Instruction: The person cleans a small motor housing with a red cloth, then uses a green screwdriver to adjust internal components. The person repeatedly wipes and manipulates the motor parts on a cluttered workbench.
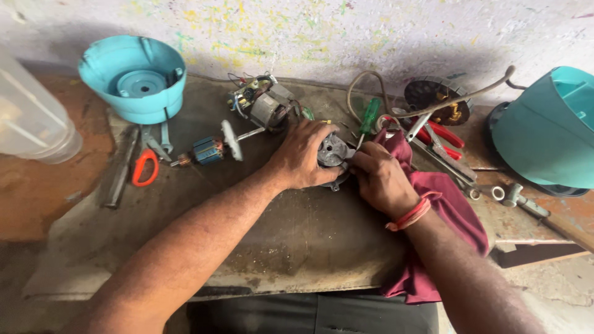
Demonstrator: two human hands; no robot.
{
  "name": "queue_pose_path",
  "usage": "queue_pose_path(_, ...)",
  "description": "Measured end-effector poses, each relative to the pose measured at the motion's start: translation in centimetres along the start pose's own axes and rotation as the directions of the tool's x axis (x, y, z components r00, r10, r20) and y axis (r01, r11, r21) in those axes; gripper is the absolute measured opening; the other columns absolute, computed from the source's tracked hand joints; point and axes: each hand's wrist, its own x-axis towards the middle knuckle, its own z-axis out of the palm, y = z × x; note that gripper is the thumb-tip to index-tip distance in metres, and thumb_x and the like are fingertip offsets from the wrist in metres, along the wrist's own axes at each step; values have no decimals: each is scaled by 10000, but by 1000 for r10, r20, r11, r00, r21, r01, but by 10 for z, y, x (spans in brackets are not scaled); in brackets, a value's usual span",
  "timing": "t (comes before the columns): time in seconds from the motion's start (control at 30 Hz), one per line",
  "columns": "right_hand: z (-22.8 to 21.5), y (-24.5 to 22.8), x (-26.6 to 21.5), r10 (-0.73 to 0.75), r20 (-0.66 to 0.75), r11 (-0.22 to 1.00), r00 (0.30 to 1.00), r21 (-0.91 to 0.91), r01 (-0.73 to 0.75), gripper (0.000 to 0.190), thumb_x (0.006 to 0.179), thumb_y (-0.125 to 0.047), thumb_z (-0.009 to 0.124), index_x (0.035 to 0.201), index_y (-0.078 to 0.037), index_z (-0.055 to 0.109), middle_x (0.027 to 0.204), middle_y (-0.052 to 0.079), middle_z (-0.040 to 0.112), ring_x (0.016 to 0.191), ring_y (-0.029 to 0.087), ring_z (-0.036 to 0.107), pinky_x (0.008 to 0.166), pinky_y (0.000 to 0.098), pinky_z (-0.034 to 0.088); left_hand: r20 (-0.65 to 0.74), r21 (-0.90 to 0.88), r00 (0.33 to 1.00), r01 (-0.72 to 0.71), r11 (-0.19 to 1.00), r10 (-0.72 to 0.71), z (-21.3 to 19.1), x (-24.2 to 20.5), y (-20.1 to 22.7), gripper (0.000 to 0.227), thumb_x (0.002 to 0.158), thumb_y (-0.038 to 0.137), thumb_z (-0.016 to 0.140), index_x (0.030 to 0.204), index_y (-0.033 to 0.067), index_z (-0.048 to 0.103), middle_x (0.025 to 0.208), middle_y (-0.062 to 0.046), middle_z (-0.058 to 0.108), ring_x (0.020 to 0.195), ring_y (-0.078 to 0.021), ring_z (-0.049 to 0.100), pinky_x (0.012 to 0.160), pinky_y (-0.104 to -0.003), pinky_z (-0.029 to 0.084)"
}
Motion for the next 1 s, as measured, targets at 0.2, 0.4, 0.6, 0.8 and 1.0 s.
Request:
queue_pose_path(0.2, 16, 29, 36, -37, -50, 998, 998, -47, 35, 254, 819, 38, 687, 1052, -59, 720, 964, 163, 639, 932, 394, 644, 800, 460, 522, 4, 23, 999, -39, 999, 39, 0, 0, -1, 853, 753, 450, 841, 1379, -30, 518, 1374, -230, 553, 1311, -400, 486, 1143, -532, 339)
queue_pose_path(0.4, 17, 35, 52, -66, -24, 997, 997, -28, 66, 248, 793, 30, 672, 1028, -46, 700, 970, 171, 622, 916, 408, 644, 758, 464, 521, 23, -11, 1000, 0, 1000, 0, -6, 1, 7, 825, 756, 441, 815, 1391, -5, 535, 1356, -191, 585, 1303, -368, 510, 1164, -510, 361)
queue_pose_path(0.6, 1, 7, 11, -105, 19, 993, 994, -50, 106, 361, 719, 87, 619, 1058, -28, 669, 1027, 194, 583, 929, 425, 628, 761, 473, 525, -8, 0, 1000, -17, 1000, 17, -3, -1, 3, 811, 740, 409, 845, 1378, 7, 547, 1377, -203, 574, 1313, -377, 504, 1164, -517, 346)
queue_pose_path(0.8, -4, -17, -6, 0, 17, 999, 1000, -52, 1, 331, 782, 92, 615, 1090, -15, 672, 998, 181, 587, 904, 413, 635, 732, 455, 515, -13, -10, 1000, -3, 1000, 3, -1, 0, 2, 819, 718, 405, 857, 1368, 12, 551, 1394, -190, 579, 1316, -370, 511, 1165, -506, 354)
queue_pose_path(1.0, -15, -11, -13, 24, 67, 995, 997, 98, -30, 211, 826, 45, 654, 1017, -40, 682, 976, 140, 632, 893, 337, 670, 747, 404, 529, 24, 18, 1000, 8, 1000, -9, -1, -1, 2, 841, 731, 431, 849, 1384, 6, 534, 1396, -210, 560, 1325, -369, 496, 1175, -533, 318)
